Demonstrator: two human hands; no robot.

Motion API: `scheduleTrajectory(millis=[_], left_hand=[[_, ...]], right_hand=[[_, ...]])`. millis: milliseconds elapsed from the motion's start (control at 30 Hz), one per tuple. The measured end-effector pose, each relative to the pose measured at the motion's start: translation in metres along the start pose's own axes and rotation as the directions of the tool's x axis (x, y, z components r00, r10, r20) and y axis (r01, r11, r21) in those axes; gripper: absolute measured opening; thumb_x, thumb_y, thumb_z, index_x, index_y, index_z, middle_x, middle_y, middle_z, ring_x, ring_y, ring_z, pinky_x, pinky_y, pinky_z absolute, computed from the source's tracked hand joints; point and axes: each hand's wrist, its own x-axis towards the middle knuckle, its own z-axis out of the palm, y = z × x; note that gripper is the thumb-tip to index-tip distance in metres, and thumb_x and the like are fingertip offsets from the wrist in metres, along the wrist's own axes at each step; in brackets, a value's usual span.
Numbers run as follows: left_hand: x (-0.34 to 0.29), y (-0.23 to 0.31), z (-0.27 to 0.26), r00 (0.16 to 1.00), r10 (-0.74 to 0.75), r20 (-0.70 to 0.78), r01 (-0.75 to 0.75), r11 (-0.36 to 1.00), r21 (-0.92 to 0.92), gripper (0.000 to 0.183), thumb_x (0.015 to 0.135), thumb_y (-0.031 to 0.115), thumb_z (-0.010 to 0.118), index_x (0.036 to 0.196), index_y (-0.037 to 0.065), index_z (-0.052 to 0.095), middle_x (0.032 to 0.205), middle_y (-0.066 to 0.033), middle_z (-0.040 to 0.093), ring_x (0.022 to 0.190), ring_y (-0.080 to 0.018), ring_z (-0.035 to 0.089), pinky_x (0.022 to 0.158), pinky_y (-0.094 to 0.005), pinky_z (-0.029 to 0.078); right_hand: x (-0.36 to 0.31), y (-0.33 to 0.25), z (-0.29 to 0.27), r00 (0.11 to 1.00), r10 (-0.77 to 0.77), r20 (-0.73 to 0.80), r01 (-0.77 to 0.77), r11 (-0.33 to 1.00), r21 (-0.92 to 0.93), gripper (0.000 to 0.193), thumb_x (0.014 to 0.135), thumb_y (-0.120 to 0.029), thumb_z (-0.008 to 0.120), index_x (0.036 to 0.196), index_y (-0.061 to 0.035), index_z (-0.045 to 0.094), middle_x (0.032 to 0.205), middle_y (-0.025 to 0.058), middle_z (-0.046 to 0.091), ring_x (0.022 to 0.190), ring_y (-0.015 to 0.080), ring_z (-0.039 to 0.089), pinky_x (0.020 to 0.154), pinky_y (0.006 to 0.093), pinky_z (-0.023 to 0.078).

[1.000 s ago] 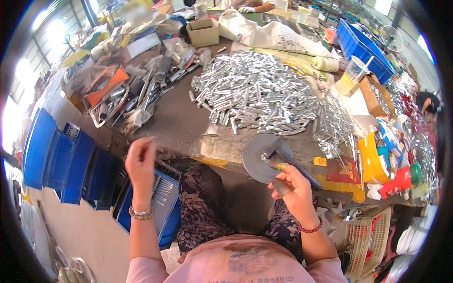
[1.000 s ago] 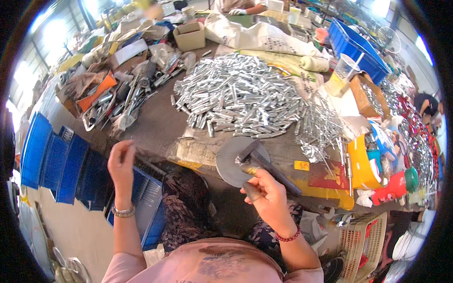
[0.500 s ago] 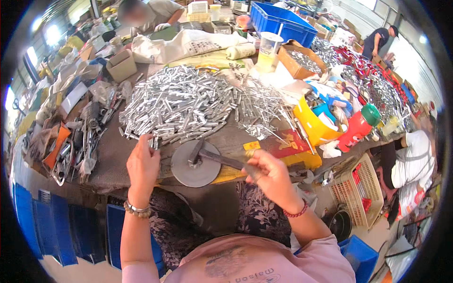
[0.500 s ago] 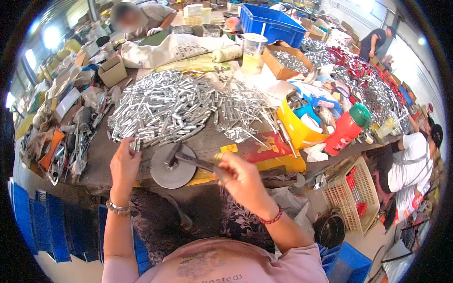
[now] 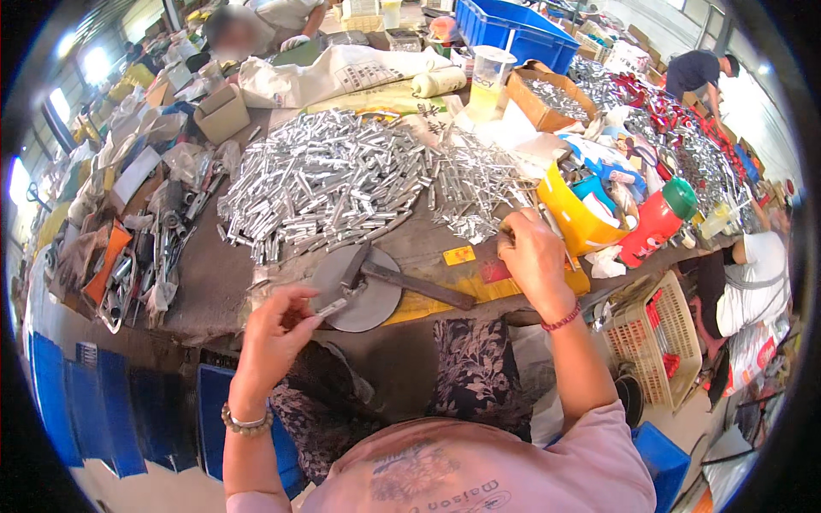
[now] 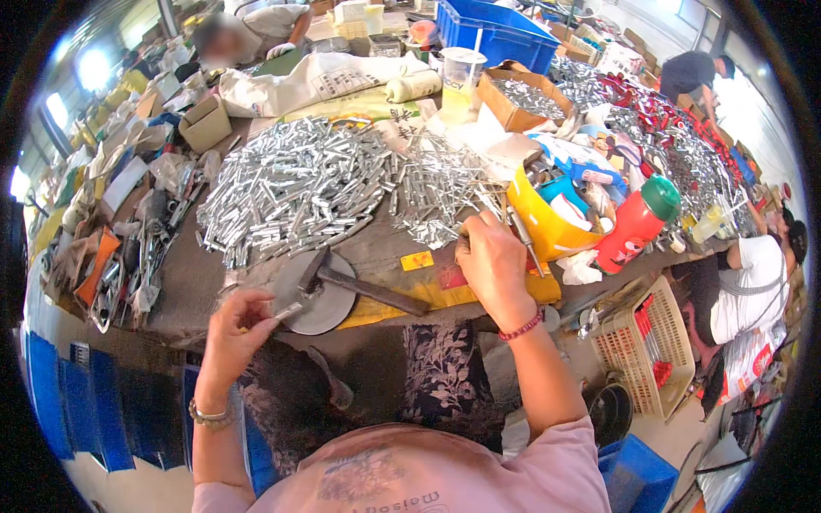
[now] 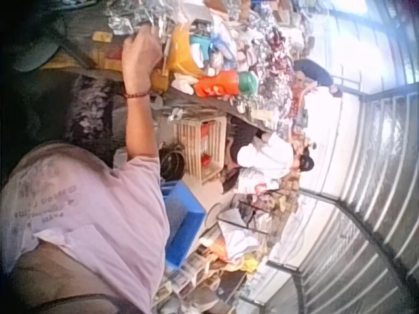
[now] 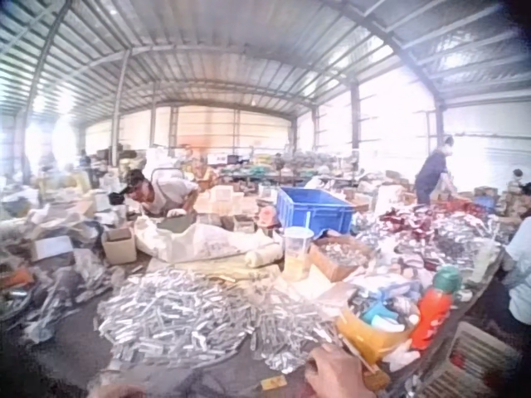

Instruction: The person sets down a drink cup, then assembles metal parts by inserting metal pins into metal pieces over an anvil plate and placing them into a blue container.

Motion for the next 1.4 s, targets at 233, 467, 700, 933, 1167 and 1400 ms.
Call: scheduleTrajectory(millis=[233,467,700,933,1167,1400], left_hand=[[0.006,0.004,0.003,0.982,0.161,0.097,-0.183,0.935,0.305,0.021,0.086,0.0,0.075,0.106,0.002,0.077,0.092,-0.0101,0.067,0.086,-0.0232,0.066,0.073,-0.0315,0.052],[0.009,0.0,0.023,0.938,0.341,-0.068,-0.278,0.854,0.44,0.018,0.08,0.009,0.084,0.096,0.005,0.079,0.089,-0.0086,0.065,0.084,-0.0286,0.064,0.074,-0.0386,0.051],[0.006,-0.003,0.022,0.945,0.319,-0.073,-0.262,0.87,0.419,0.018,0.079,0.008,0.085,0.095,0.004,0.079,0.089,-0.0087,0.066,0.086,-0.028,0.064,0.075,-0.0387,0.051],[0.008,0.001,0.024,0.958,0.273,-0.088,-0.218,0.892,0.395,0.024,0.08,0.009,0.085,0.102,0.005,0.079,0.093,-0.0075,0.068,0.088,-0.028,0.065,0.075,-0.0372,0.053],[0.013,-0.007,0.024,0.931,0.353,-0.088,-0.281,0.851,0.444,0.019,0.08,0.006,0.083,0.098,0.005,0.077,0.091,-0.0093,0.067,0.088,-0.0303,0.065,0.076,-0.0387,0.052],[0.009,-0.008,0.021,0.934,0.354,-0.047,-0.297,0.843,0.448,0.013,0.082,0.004,0.08,0.095,0.004,0.077,0.09,-0.0094,0.067,0.087,-0.0303,0.065,0.076,-0.0386,0.052]], right_hand=[[-0.017,-0.088,-0.017,0.952,-0.299,0.062,0.238,0.854,0.462,0.015,0.081,-0.005,0.078,0.094,-0.0084,0.07,0.09,0.0088,0.065,0.085,0.0305,0.069,0.072,0.0409,0.056],[-0.027,-0.129,0.004,0.891,-0.443,0.101,0.341,0.799,0.496,0.014,0.081,-0.002,0.074,0.09,-0.0082,0.066,0.09,0.008,0.059,0.088,0.0278,0.068,0.073,0.0412,0.057],[-0.026,-0.134,0.014,0.887,-0.449,0.105,0.363,0.82,0.443,0.015,0.08,-0.003,0.075,0.091,-0.0082,0.066,0.092,0.007,0.058,0.085,0.0273,0.068,0.071,0.0399,0.057],[-0.023,-0.13,0.015,0.862,-0.495,0.11,0.408,0.806,0.429,0.023,0.076,-0.003,0.077,0.097,-0.0085,0.069,0.092,0.0059,0.06,0.086,0.0264,0.069,0.072,0.0392,0.057],[-0.021,-0.131,0.018,0.865,-0.489,0.11,0.408,0.814,0.413,0.024,0.076,-0.003,0.077,0.098,-0.0082,0.069,0.093,0.0063,0.059,0.087,0.0268,0.068,0.072,0.0394,0.057],[-0.02,-0.133,0.019,0.854,-0.516,0.064,0.443,0.787,0.43,0.012,0.079,-0.004,0.071,0.086,-0.0078,0.062,0.09,0.0069,0.056,0.083,0.0257,0.066,0.071,0.0387,0.057]])
